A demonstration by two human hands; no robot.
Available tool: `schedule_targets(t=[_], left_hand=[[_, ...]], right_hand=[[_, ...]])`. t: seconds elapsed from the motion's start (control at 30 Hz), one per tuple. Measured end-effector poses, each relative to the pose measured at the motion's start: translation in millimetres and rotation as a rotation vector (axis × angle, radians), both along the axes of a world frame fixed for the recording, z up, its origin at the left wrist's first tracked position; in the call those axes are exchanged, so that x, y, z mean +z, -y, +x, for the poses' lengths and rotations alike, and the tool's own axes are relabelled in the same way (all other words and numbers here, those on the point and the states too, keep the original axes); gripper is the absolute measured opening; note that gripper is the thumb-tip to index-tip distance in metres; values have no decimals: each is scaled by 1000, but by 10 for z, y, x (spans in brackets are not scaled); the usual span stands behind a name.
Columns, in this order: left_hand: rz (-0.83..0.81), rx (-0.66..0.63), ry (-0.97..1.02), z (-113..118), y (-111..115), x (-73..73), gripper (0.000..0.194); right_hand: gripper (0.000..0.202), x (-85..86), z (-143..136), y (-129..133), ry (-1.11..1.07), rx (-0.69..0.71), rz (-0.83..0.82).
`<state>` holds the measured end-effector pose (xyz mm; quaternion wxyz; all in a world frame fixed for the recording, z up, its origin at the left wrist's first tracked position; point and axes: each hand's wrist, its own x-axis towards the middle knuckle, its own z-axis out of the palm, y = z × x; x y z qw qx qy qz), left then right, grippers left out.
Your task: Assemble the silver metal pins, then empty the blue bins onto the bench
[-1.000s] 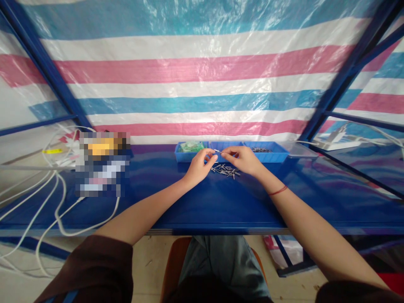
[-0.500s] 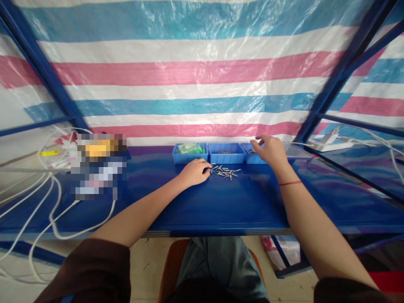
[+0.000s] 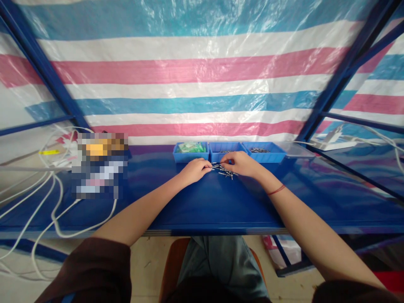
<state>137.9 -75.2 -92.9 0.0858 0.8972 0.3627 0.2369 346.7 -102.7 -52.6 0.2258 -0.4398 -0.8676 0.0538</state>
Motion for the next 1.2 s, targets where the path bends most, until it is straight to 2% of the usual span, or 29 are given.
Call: schedule_targets(t=[0.33, 0.7, 0.93, 1.1, 1.2], left_hand=[[47, 32, -22, 38, 36, -12, 19], [-49, 111, 48, 59, 31, -47, 11], [-93, 156, 87, 93, 57, -66, 13], [-18, 155, 46, 108, 98, -67, 27], [24, 142, 8, 120, 122, -45, 25]], right_hand=[[17, -52, -24, -21, 41, -24, -32], [21, -103, 5, -69, 52, -15, -91], [18, -82, -48, -36, -60, -1, -63], [17, -43, -32, -23, -28, -28, -3], [19, -31, -21, -21, -14, -56, 15]])
